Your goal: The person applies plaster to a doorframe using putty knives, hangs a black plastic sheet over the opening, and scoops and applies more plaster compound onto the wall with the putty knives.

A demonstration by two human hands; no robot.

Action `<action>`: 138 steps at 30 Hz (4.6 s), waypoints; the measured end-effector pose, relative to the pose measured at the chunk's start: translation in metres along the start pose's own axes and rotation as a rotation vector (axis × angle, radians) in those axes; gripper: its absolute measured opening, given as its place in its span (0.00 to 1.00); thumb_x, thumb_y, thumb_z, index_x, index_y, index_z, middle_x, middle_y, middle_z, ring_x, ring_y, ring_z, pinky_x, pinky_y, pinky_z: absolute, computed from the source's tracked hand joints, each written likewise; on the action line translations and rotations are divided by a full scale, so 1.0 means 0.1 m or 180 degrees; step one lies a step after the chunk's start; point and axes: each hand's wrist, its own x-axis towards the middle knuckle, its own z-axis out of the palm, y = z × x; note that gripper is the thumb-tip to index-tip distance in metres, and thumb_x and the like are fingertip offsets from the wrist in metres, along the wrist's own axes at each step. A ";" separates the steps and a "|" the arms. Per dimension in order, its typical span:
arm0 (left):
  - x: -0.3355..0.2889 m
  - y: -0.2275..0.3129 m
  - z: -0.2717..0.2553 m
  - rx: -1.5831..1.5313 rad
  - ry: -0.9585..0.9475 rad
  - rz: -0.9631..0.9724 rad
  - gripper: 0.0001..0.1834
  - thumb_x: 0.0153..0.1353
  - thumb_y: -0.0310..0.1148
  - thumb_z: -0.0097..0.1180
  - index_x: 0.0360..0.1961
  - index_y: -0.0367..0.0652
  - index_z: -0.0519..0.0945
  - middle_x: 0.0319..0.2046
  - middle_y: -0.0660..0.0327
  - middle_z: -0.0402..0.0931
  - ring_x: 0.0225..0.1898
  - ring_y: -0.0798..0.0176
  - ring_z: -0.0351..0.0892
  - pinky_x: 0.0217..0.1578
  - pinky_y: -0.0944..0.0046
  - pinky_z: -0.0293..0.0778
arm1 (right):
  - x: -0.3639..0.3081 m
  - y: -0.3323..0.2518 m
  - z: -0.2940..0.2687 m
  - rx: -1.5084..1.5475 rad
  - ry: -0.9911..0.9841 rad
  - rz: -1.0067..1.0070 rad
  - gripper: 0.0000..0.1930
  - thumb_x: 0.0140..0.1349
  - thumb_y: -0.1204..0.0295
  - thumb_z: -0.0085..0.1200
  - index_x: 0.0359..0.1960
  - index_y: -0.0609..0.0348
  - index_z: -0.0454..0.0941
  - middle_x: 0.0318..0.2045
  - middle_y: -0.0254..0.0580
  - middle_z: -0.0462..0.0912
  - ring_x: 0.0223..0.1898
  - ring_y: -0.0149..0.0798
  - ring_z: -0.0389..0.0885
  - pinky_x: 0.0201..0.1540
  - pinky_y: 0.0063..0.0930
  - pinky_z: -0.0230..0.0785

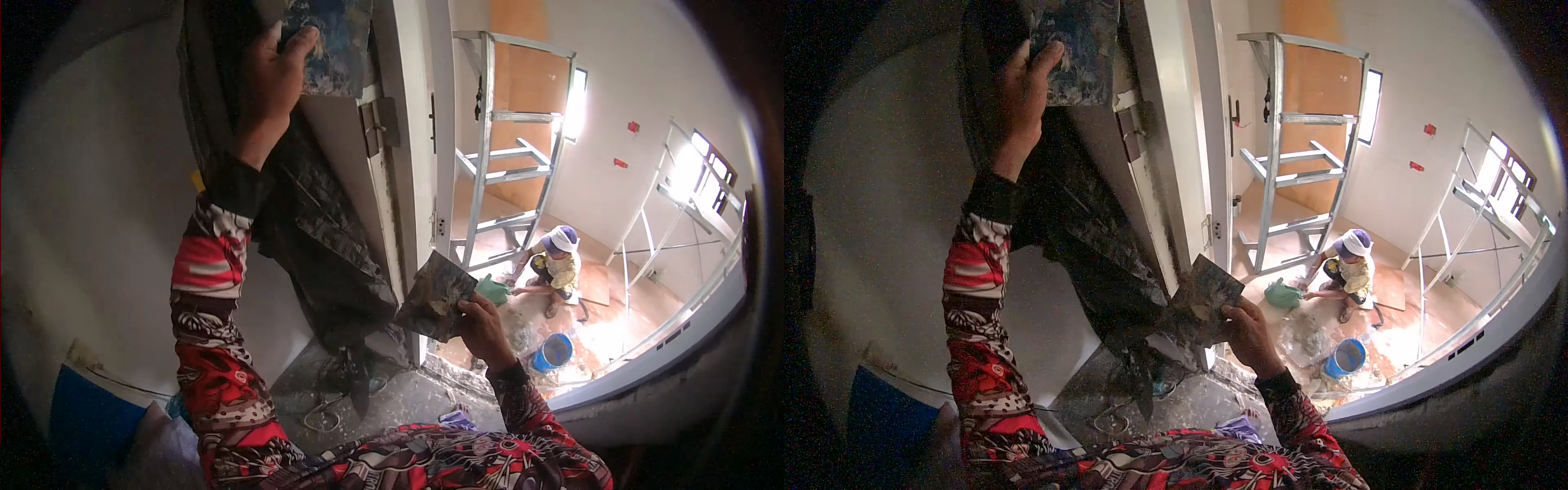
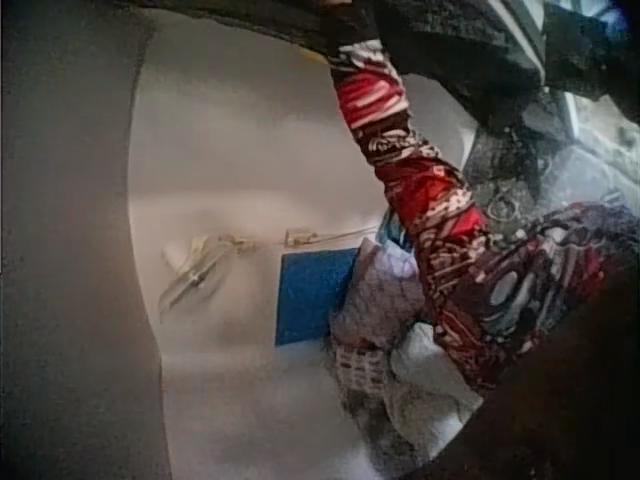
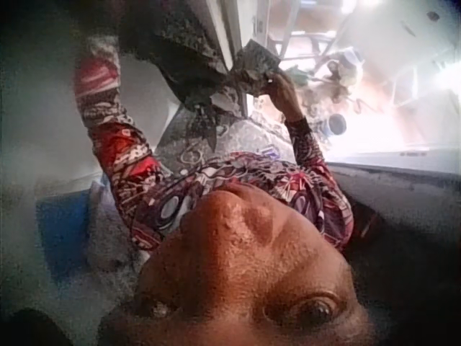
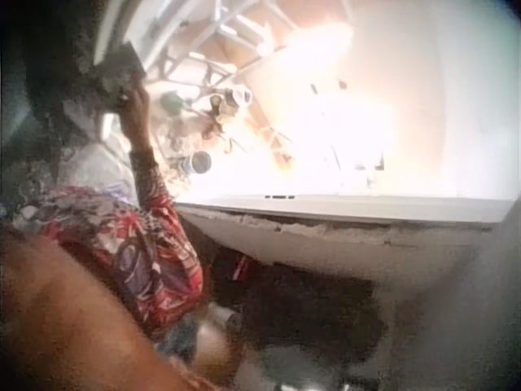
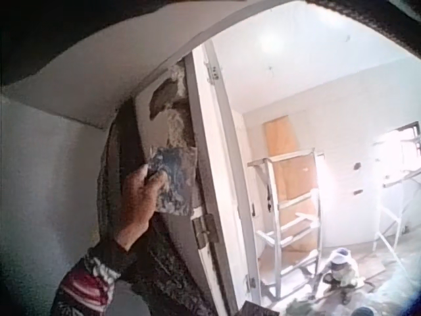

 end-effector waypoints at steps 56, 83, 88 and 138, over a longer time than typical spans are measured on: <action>-1.88 1.17 0.33 0.2307 -0.3376 0.1550 0.20 0.53 0.27 0.58 0.50 0.44 0.82 0.40 0.59 0.76 0.32 0.59 0.74 0.26 0.63 0.73 | 1.00 -0.98 -0.37 0.0014 -0.0591 -0.0232 0.19 0.71 0.68 0.41 0.56 0.70 0.68 0.43 0.49 0.81 0.38 0.41 0.86 0.37 0.33 0.85; -1.05 0.97 0.09 0.2291 -0.0965 0.2211 0.12 0.54 0.28 0.61 0.41 0.40 0.82 0.35 0.58 0.78 0.29 0.57 0.76 0.23 0.65 0.71 | 0.70 -1.08 0.02 -0.1516 -0.1049 -0.1387 0.16 0.73 0.73 0.43 0.56 0.71 0.71 0.43 0.45 0.83 0.43 0.33 0.81 0.45 0.29 0.78; -0.53 1.14 0.15 0.2386 -0.0402 0.1166 0.10 0.65 0.33 0.57 0.39 0.37 0.81 0.32 0.55 0.80 0.29 0.60 0.80 0.22 0.64 0.73 | 0.58 -1.03 -0.06 -0.1192 -0.0878 -0.1298 0.18 0.73 0.71 0.42 0.59 0.70 0.69 0.46 0.44 0.82 0.43 0.33 0.82 0.44 0.29 0.79; -0.37 0.58 0.18 0.2314 0.0386 0.0659 0.20 0.66 0.46 0.60 0.23 0.42 0.77 0.14 0.72 0.61 0.17 0.75 0.56 0.19 0.66 0.57 | 0.60 -0.88 -1.00 -0.0858 -0.0922 -0.0824 0.15 0.73 0.71 0.44 0.53 0.71 0.72 0.46 0.40 0.81 0.44 0.30 0.77 0.49 0.26 0.71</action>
